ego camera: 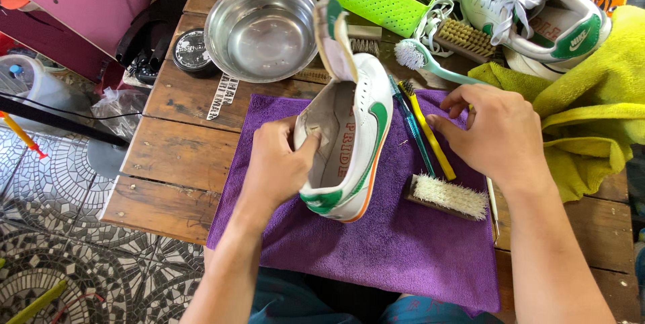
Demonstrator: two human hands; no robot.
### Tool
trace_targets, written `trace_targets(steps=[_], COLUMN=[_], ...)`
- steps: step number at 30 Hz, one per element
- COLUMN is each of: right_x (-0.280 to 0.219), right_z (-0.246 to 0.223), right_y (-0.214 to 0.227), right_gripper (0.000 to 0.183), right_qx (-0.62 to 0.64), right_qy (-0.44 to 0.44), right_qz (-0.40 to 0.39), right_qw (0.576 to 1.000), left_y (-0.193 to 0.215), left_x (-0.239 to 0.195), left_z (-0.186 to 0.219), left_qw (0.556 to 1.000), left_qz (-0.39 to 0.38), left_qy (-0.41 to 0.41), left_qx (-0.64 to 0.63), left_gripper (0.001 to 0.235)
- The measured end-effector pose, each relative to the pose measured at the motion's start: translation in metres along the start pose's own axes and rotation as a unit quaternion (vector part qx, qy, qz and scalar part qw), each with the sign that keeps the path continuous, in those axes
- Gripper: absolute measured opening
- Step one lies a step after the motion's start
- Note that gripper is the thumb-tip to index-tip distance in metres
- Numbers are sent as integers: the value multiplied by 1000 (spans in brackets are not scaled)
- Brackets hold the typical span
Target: The person cleans a white and green sneaker by scrubbing the interior and exterior with a toothbrush dipped in water. They then wipe the shoe with a yellow cloth to remove excess moisture.
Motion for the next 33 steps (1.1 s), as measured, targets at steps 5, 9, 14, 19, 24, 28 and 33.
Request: trace_targets(steps=[5, 9, 14, 19, 24, 28, 33], right_x=[4, 10, 24, 24, 2, -10, -41], right_z=[7, 20, 49, 45, 20, -9, -32], right_y=[-9, -13, -22, -20, 4, 20, 42], right_gripper=[35, 39, 34, 13, 14, 16, 9], right_qx=[-81, -55, -84, -64, -7, 59, 47], right_qy=[18, 24, 71, 70, 202, 276, 391], right_qz=[56, 104, 144, 151, 247, 272, 359], right_qw=[995, 993, 983, 984, 948, 920, 846], left_y=[-6, -25, -27, -26, -34, -58, -68], left_x=[-27, -38, -45, -43, -29, -19, -27], left_z=[3, -30, -24, -14, -18, -25, -6], left_qw=[995, 972, 936, 911, 896, 843, 818], left_qz=[55, 42, 97, 182, 236, 213, 196], left_qy=[16, 95, 24, -45, 38, 80, 94], left_qx=[-87, -211, -337, -367, -374, -487, -533], left_gripper=[10, 37, 87, 122, 96, 104, 93])
Point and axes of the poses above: each hand's wrist, its own x-axis towards the middle knuckle, its own y-axis out of the back of the hand, z = x × y, the point moved 9 cm from there along x, towards the middle knuckle, and after that the axes turned 11 degrees about x, right-handed, at the moved point
